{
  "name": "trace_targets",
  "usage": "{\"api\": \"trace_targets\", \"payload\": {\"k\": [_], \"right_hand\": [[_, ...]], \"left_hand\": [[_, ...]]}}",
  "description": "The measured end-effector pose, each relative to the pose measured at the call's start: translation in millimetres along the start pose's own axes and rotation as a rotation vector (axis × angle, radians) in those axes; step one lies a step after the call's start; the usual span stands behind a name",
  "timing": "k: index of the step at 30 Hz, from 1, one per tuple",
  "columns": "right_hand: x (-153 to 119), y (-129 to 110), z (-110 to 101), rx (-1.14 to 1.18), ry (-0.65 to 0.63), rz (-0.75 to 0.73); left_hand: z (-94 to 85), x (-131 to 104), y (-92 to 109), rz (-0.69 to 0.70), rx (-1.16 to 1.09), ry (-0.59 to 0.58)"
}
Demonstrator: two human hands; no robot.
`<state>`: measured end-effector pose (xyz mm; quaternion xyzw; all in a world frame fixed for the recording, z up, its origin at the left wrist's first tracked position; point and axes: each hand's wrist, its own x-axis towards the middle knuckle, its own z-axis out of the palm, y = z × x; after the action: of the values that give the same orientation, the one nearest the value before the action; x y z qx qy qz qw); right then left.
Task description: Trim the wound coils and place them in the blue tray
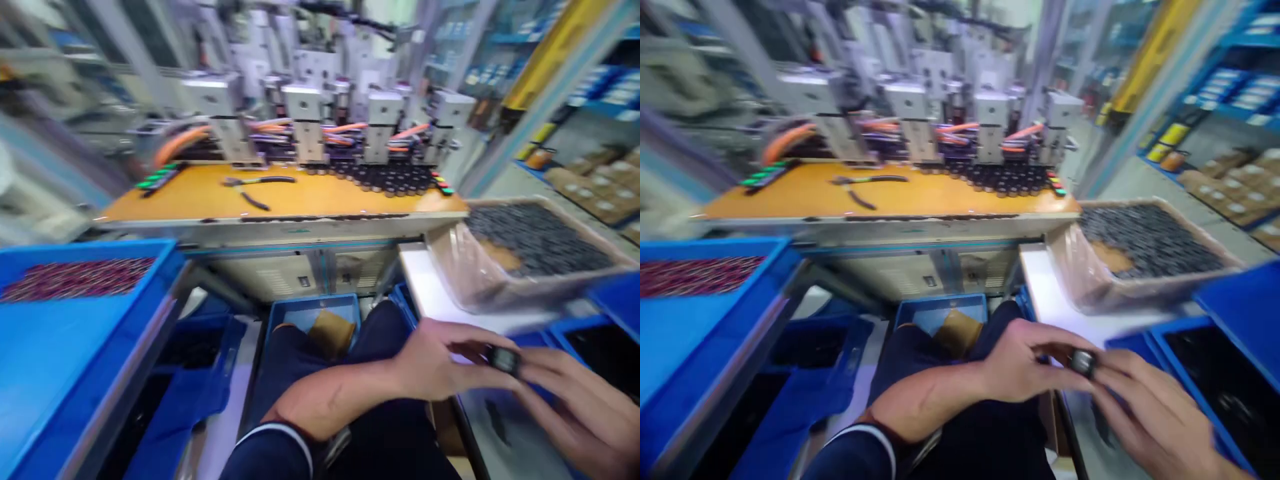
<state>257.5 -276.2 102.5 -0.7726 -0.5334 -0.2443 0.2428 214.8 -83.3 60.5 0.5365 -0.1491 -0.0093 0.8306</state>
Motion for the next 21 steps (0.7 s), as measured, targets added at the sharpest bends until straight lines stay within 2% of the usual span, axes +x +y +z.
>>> {"api": "trace_targets", "payload": {"k": [2,3,5,8,14,21], "right_hand": [[5.6,-4.8,1.3,-0.006,-0.020,-0.051],[8.9,-4.2,2.9,0.036,-0.007,-0.002],[13.1,3.1,7.0,0.164,0.022,0.056],[11.5,16.0,10.8,0.239,0.046,0.038],[6.3,16.0,11.2,0.215,0.056,0.000],[9.9,16.0,11.4,0.149,0.074,-0.062]], "left_hand": [[1.3,0.2,4.2,-0.007,0.065,0.085],[0.6,1.3,5.5,-0.007,0.087,0.137],[-3.1,5.6,5.8,0.001,0.129,0.203],[-7.3,11.6,4.2,0.056,0.222,0.264],[-1.7,9.3,7.8,0.062,0.245,0.264],[-6.2,10.9,5.5,-0.033,0.188,0.243]]}}
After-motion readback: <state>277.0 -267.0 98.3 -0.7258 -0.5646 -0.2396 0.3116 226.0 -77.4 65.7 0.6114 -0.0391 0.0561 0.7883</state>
